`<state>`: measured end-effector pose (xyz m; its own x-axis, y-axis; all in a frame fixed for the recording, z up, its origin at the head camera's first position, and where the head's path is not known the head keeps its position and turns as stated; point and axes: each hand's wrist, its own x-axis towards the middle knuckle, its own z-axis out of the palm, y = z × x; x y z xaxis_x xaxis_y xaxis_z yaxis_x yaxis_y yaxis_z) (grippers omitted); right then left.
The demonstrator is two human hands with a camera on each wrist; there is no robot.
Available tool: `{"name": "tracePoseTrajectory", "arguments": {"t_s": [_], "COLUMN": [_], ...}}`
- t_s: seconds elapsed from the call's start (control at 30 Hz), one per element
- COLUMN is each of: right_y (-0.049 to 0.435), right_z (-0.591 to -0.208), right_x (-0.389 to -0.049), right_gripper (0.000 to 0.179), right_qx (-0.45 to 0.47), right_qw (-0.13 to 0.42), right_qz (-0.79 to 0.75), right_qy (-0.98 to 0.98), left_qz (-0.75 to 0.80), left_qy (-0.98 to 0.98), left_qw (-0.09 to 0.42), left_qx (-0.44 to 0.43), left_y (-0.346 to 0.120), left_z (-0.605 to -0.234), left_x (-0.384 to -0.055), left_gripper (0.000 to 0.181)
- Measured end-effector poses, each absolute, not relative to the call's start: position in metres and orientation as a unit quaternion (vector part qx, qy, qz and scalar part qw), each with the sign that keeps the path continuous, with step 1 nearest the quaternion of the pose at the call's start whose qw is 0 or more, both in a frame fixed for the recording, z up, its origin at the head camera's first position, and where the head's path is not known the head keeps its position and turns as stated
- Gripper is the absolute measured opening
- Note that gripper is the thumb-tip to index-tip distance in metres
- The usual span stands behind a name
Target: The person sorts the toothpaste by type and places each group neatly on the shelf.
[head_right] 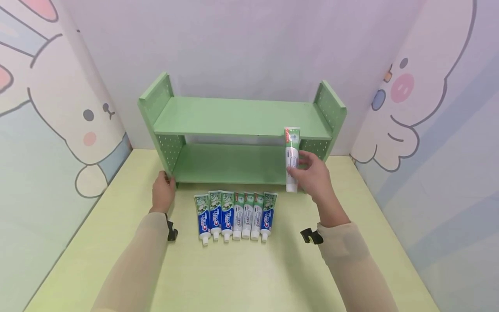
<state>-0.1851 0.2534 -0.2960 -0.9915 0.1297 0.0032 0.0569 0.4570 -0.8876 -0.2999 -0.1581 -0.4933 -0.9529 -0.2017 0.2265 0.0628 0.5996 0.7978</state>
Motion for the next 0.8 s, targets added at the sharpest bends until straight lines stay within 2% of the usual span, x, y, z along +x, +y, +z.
{"name": "tracePoseTrajectory", "arguments": {"t_s": [0.8], "right_y": [0.259], "right_z": [-0.27], "right_x": [-0.212], "right_gripper": [0.067], "right_qx": [-0.067], "right_qw": [0.04], "right_qz": [0.513], "right_qy": [-0.855], "left_qz": [-0.448], "left_qy": [-0.88], "left_qw": [0.156], "left_qx": [0.038], "left_y": [-0.156], "left_z": [-0.49], "left_x": [-0.295], "left_gripper": [0.025]}}
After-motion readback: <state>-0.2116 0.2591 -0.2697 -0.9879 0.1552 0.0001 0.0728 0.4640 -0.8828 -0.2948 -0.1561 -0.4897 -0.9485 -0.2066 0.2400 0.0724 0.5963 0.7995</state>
